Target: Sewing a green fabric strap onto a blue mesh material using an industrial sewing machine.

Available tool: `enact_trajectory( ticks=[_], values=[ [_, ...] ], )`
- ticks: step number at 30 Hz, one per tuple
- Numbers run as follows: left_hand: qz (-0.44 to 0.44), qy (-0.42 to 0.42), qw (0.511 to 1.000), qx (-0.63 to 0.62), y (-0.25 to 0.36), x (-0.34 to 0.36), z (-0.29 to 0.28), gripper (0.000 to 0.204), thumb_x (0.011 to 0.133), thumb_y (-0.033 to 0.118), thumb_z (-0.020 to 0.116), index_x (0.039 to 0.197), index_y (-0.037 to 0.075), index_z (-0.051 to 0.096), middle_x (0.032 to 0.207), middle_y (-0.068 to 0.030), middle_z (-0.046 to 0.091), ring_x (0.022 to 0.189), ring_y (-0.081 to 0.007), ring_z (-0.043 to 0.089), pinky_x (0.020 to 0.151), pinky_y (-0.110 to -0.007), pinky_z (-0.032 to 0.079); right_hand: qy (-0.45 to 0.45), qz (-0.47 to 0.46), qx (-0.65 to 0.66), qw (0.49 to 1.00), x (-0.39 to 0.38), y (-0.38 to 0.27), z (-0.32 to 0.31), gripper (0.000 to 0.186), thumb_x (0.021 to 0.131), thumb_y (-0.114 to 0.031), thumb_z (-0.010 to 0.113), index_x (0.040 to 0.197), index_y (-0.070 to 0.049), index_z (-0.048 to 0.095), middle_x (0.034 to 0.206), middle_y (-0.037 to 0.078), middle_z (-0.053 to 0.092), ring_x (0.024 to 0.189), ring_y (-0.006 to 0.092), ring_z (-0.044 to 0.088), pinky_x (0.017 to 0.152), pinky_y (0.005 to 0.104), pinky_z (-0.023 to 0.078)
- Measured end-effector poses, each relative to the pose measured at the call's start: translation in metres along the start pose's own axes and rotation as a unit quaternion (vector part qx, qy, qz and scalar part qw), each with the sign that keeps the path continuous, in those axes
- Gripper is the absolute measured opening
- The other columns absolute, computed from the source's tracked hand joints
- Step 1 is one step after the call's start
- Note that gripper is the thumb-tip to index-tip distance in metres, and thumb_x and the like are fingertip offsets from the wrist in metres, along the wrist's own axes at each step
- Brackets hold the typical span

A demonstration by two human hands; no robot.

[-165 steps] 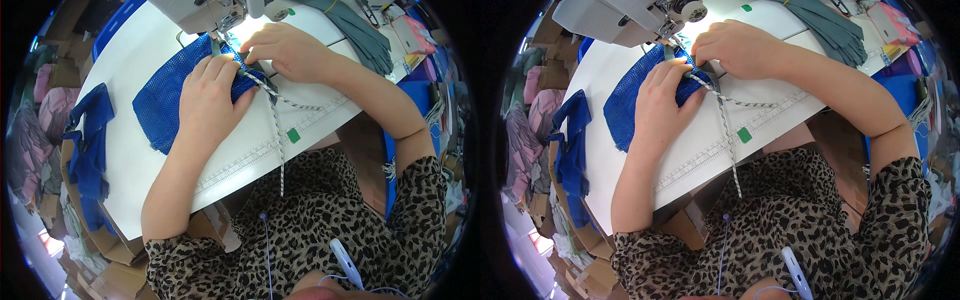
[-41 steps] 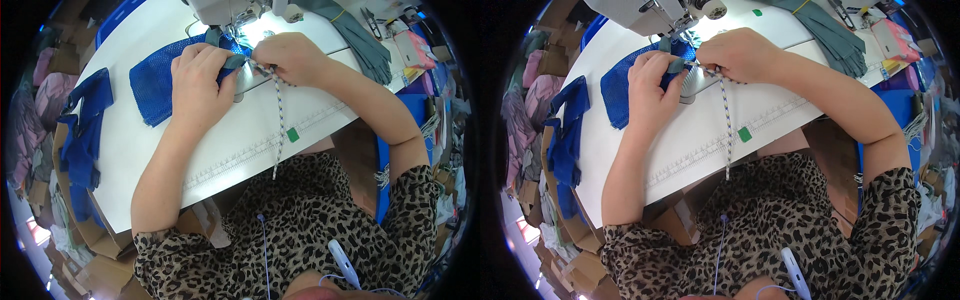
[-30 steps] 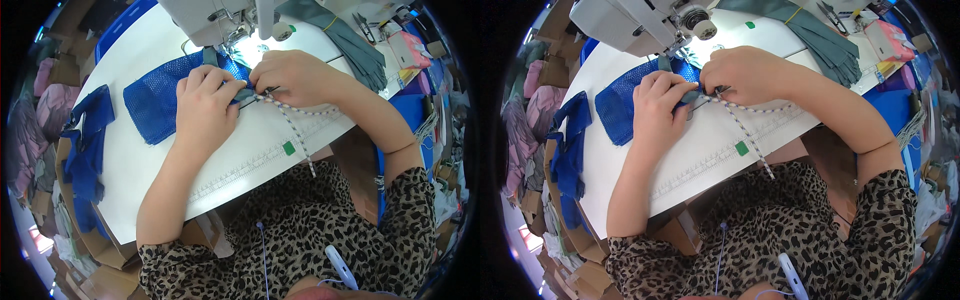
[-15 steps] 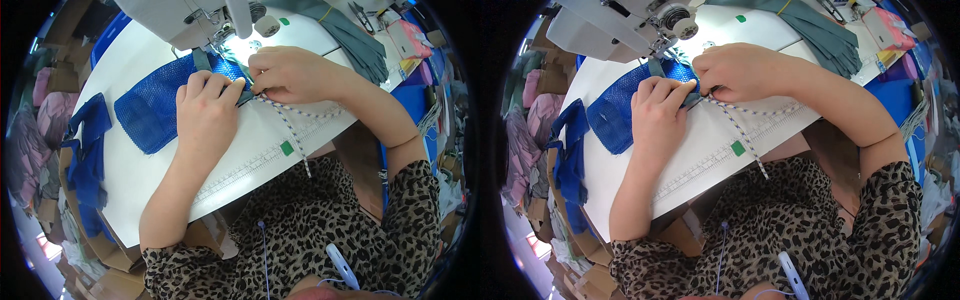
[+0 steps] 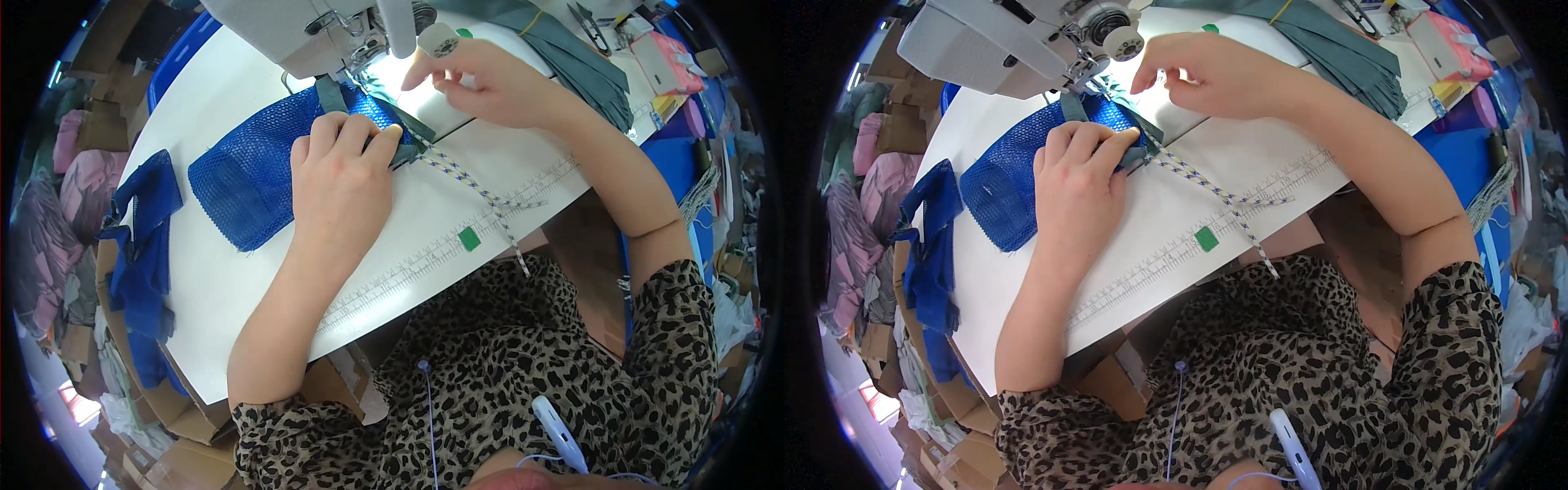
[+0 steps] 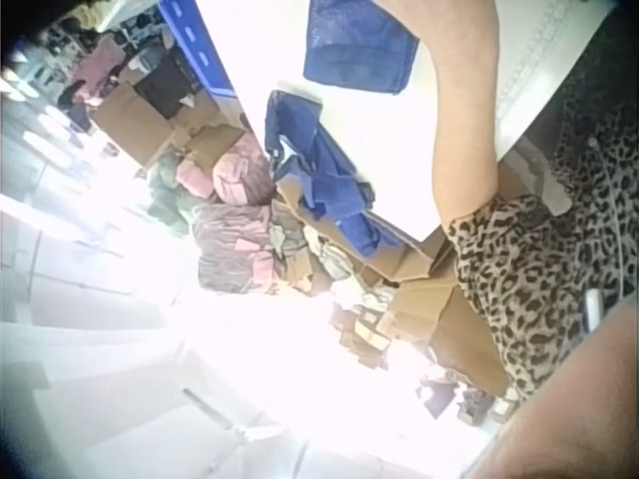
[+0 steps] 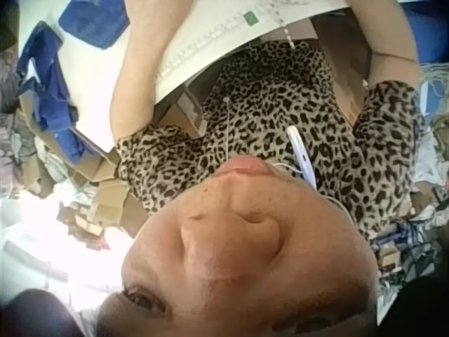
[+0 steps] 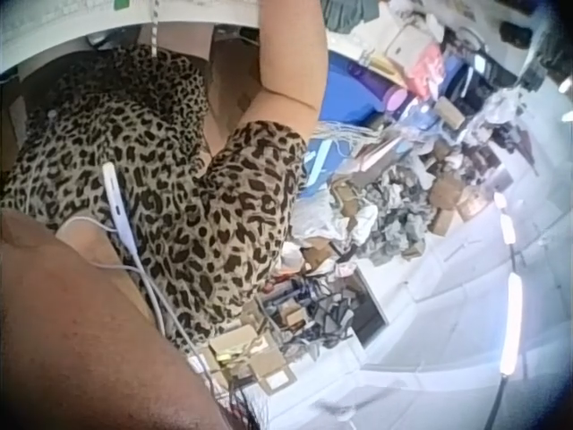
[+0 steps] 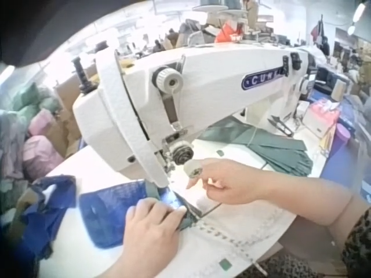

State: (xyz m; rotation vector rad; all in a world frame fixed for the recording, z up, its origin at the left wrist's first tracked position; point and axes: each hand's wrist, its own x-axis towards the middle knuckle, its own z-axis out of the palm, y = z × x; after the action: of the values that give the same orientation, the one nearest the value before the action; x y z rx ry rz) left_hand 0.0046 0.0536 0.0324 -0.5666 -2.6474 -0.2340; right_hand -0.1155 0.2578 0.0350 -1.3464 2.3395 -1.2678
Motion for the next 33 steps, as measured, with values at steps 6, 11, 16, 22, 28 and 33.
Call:
enact_trajectory(
  ticks=[6, 11, 16, 22, 28, 33],
  values=[
    [0.002, -0.009, 1.000, 0.002, -0.002, -0.001, 0.001, 0.028, 0.072, 0.004, 0.067, 0.099, 0.010, 0.072, 0.096, -0.0013, 0.063, 0.104, -0.0218, 0.056, 0.083, -0.036, 0.042, -0.042, -0.119, -0.153, 0.980, -0.003, 0.003, 0.017, 0.033, 0.079, 0.007, 0.052, 0.102, -0.007, 0.070, 0.114, 0.001, 0.065, 0.105, 0.0227, 0.057, 0.094, 0.0358, 0.047],
    [0.007, -0.009, 1.000, 0.007, 0.000, 0.000, -0.001, 0.027, 0.074, 0.004, 0.067, 0.099, 0.010, 0.072, 0.097, -0.0017, 0.063, 0.104, -0.0218, 0.056, 0.083, -0.037, 0.042, -0.050, -0.125, -0.195, 0.972, -0.003, -0.002, 0.013, 0.030, 0.077, 0.007, 0.052, 0.094, -0.008, 0.071, 0.111, 0.000, 0.067, 0.100, 0.0210, 0.056, 0.090, 0.0337, 0.047],
    [0.014, -0.006, 1.000, 0.011, -0.001, -0.001, 0.001, 0.027, 0.074, 0.004, 0.066, 0.099, 0.010, 0.072, 0.097, -0.0017, 0.063, 0.105, -0.0217, 0.056, 0.083, -0.037, 0.042, -0.059, -0.128, -0.127, 0.982, -0.002, 0.005, 0.015, 0.035, 0.074, 0.011, 0.049, 0.100, -0.005, 0.067, 0.120, 0.004, 0.065, 0.106, 0.0253, 0.059, 0.095, 0.0364, 0.047],
    [0.012, -0.006, 1.000, 0.005, -0.001, -0.002, 0.003, 0.027, 0.073, 0.005, 0.067, 0.099, 0.010, 0.071, 0.098, -0.0015, 0.063, 0.105, -0.0216, 0.056, 0.084, -0.037, 0.042, 0.000, -0.115, -0.127, 0.985, -0.003, 0.010, 0.019, 0.038, 0.077, 0.010, 0.052, 0.103, -0.011, 0.071, 0.109, 0.002, 0.068, 0.101, 0.0226, 0.058, 0.090, 0.0346, 0.048],
    [0.013, -0.002, 1.000, 0.015, 0.000, -0.001, 0.003, 0.026, 0.073, 0.005, 0.067, 0.098, 0.010, 0.071, 0.098, -0.0016, 0.063, 0.105, -0.0217, 0.056, 0.085, -0.037, 0.042, -0.018, -0.146, -0.226, 0.963, -0.005, 0.000, 0.024, 0.039, 0.077, 0.010, 0.052, 0.103, -0.010, 0.072, 0.108, 0.002, 0.068, 0.102, 0.0228, 0.058, 0.090, 0.0342, 0.048],
    [0.007, -0.012, 1.000, 0.007, -0.001, -0.002, 0.002, 0.026, 0.074, 0.005, 0.067, 0.099, 0.010, 0.071, 0.099, -0.0019, 0.063, 0.106, -0.0223, 0.056, 0.086, -0.038, 0.042, -0.080, -0.083, -0.119, 0.986, -0.005, 0.000, 0.014, 0.041, 0.076, 0.011, 0.050, 0.106, -0.007, 0.070, 0.114, 0.001, 0.067, 0.103, 0.0221, 0.057, 0.092, 0.0340, 0.047]
  ],
)
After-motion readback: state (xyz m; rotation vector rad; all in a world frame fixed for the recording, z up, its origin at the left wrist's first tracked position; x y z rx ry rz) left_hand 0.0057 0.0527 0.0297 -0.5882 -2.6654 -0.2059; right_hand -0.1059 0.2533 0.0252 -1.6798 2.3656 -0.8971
